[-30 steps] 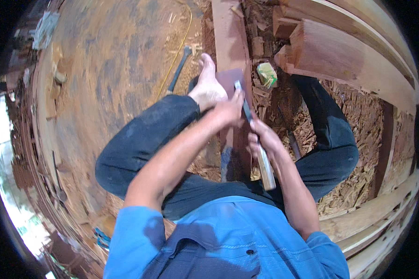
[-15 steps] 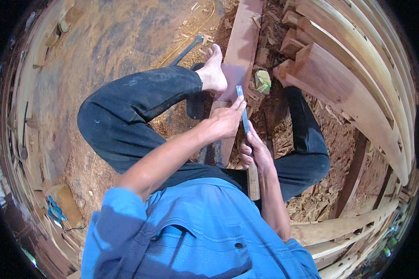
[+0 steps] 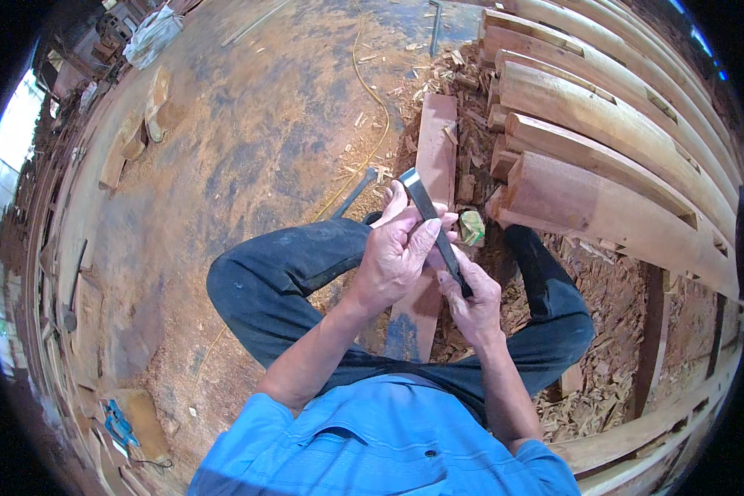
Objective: The person sits on the floor and uses a chisel to carve a wooden plank, holding the plank steady with their bare feet. They repeatedly scrape the surface to remove wood shavings.
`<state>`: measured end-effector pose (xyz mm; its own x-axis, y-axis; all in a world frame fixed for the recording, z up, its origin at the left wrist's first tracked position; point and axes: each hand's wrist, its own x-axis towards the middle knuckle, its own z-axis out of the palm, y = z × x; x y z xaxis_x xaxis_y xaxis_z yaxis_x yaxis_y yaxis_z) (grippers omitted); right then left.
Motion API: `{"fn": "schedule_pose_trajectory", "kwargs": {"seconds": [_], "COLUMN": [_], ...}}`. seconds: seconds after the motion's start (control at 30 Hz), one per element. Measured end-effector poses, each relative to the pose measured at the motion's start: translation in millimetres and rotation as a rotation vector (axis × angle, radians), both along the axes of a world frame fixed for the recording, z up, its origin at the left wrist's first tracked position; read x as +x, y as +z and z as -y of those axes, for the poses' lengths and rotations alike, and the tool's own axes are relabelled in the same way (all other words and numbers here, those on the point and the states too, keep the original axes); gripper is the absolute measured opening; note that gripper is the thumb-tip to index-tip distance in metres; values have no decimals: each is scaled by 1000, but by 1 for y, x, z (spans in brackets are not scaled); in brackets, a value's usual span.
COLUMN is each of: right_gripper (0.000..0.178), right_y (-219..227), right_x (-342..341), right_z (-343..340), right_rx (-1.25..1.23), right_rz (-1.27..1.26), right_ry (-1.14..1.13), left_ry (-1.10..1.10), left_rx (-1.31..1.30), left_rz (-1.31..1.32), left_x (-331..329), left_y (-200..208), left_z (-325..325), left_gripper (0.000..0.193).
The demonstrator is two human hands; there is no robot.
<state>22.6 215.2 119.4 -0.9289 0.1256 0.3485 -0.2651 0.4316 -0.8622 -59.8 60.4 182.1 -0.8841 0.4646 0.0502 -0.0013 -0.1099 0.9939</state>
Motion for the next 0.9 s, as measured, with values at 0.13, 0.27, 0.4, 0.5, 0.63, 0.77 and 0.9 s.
{"fn": "schedule_pose_trajectory", "kwargs": {"seconds": [0.13,0.27,0.4,0.5,0.63,0.77,0.9], "right_gripper": [42,41,40,39,39,38,38], "right_y": [-7,-20,-42,-53,-77,-91,-99], "right_x": [1,-4,-10,-13,-15,-13,-10], "right_z": [-4,-8,-6,-7,-3,1,4], "right_rx": [-51,-92,-146,-217,-275,-279,-291], "right_rz": [74,99,90,243,200,117,101], "right_ry": [-5,37,69,139,137,118,101], "left_ry": [12,33,57,80,90,81,62], "left_rx": [86,16,-60,-127,-218,-290,-275], "left_rz": [34,-13,-60,-112,-175,-220,-235], "left_x": [8,7,5,6,11,18,25], "left_y": [-5,-14,-27,-33,-31,-32,-35], "left_z": [-3,-7,-8,-7,-8,-6,-6], "left_gripper": [32,32,31,29,26,25,24]}}
